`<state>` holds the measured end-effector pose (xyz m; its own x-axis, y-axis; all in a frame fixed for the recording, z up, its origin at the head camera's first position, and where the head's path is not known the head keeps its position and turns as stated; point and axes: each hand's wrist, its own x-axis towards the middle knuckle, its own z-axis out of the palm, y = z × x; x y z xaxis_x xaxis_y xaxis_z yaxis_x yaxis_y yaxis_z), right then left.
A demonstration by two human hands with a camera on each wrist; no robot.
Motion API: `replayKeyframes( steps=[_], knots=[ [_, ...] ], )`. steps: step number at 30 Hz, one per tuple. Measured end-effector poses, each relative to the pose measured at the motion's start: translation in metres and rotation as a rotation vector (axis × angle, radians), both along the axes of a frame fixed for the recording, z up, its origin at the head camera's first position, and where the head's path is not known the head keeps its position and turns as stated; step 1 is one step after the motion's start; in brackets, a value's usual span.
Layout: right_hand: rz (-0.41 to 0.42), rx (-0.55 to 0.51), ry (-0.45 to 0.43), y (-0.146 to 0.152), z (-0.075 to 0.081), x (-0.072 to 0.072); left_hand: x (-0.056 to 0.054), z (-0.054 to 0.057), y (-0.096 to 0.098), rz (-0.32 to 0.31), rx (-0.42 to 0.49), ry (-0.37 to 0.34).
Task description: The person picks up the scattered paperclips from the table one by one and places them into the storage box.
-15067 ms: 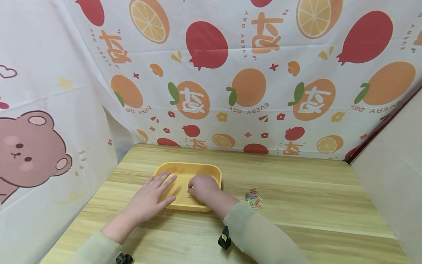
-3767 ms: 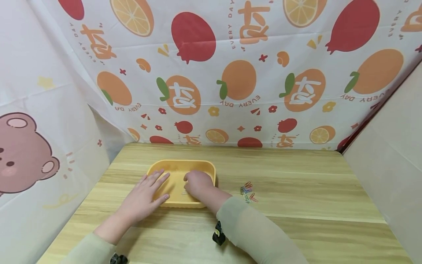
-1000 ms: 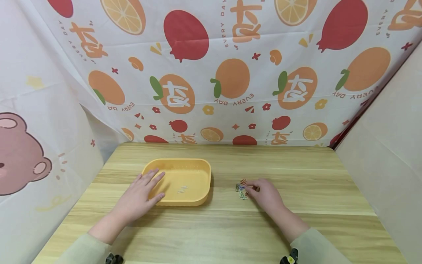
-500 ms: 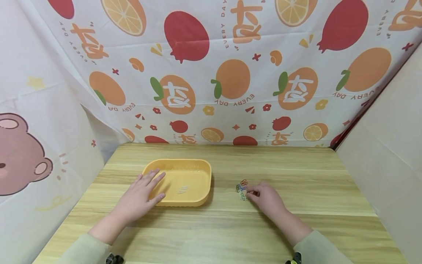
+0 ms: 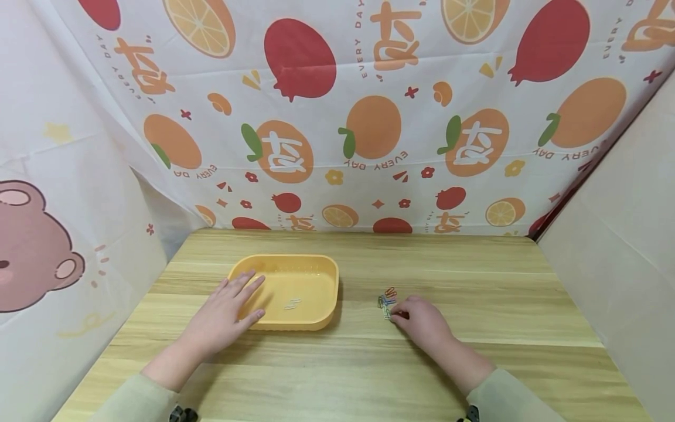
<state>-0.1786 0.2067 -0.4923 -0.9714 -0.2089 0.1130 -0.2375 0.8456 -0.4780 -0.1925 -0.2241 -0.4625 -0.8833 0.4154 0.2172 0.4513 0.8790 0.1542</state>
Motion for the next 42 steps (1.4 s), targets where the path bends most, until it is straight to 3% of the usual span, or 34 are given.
replayKeyframes(
  steps=[19, 42],
  knots=[
    [0.019, 0.034, 0.043, 0.0005, -0.0030, 0.0004, 0.0004, 0.0005, 0.0007, 0.009, 0.000, -0.007],
    [-0.030, -0.025, 0.001, 0.0040, 0.0007, -0.0002, 0.0007, -0.0004, 0.0001, 0.008, 0.000, -0.017]
  ],
)
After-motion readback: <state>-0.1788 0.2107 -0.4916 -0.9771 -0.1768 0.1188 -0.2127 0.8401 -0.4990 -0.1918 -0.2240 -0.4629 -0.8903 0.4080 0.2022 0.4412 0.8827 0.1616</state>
